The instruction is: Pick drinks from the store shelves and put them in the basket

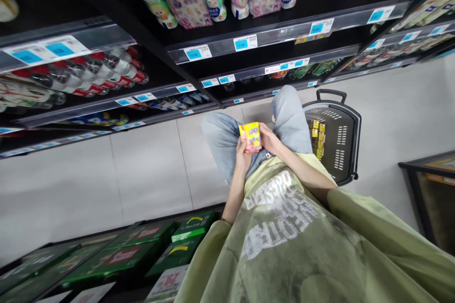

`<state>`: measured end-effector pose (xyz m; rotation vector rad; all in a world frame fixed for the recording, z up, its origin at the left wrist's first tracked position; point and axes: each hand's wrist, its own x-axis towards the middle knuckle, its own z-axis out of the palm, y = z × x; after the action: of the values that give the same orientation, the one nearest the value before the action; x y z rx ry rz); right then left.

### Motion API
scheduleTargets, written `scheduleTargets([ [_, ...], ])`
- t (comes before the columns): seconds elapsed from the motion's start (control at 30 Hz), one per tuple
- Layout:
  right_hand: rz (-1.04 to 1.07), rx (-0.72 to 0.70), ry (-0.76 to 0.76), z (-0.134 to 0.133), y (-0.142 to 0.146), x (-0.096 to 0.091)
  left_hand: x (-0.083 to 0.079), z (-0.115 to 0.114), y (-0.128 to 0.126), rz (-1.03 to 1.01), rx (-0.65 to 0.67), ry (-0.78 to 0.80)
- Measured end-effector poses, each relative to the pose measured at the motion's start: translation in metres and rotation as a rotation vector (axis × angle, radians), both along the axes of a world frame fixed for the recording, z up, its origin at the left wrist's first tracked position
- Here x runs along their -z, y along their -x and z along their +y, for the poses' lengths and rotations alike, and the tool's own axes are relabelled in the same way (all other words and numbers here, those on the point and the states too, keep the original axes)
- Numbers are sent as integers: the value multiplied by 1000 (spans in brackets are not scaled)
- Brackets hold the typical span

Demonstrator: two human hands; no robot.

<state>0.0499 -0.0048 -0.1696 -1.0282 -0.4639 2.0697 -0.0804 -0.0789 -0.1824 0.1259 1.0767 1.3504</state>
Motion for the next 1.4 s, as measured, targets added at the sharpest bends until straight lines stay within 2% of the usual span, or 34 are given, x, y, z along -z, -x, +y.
scheduleTargets([
  [0.07,1,-58,-10,-1,-1,-2,-4,2,6,-129,-2,82],
  [0.17,13,-89,-25,-2,-3,-4,-9,5,11,-204,-42,167],
  [0.53,3,-75,-27,-2,-2,-5,-25,10,8,-266,-104,218],
  [0.93,15,-80,-19,-2,-3,-5,-27,11,7,-277,-135,229],
  [1.1,-6,-69,-15,-2,-3,-4,-22,10,8,-253,-127,223],
  [1.27,-40,-73,-17,0,-3,-2,-14,8,3,-118,-117,161],
  [1.33,-43,-74,-25,0,-2,0,-15,6,-1,80,-155,80],
  [1.4,-31,-82,-35,-2,1,1,-19,2,-6,380,-170,-8],
])
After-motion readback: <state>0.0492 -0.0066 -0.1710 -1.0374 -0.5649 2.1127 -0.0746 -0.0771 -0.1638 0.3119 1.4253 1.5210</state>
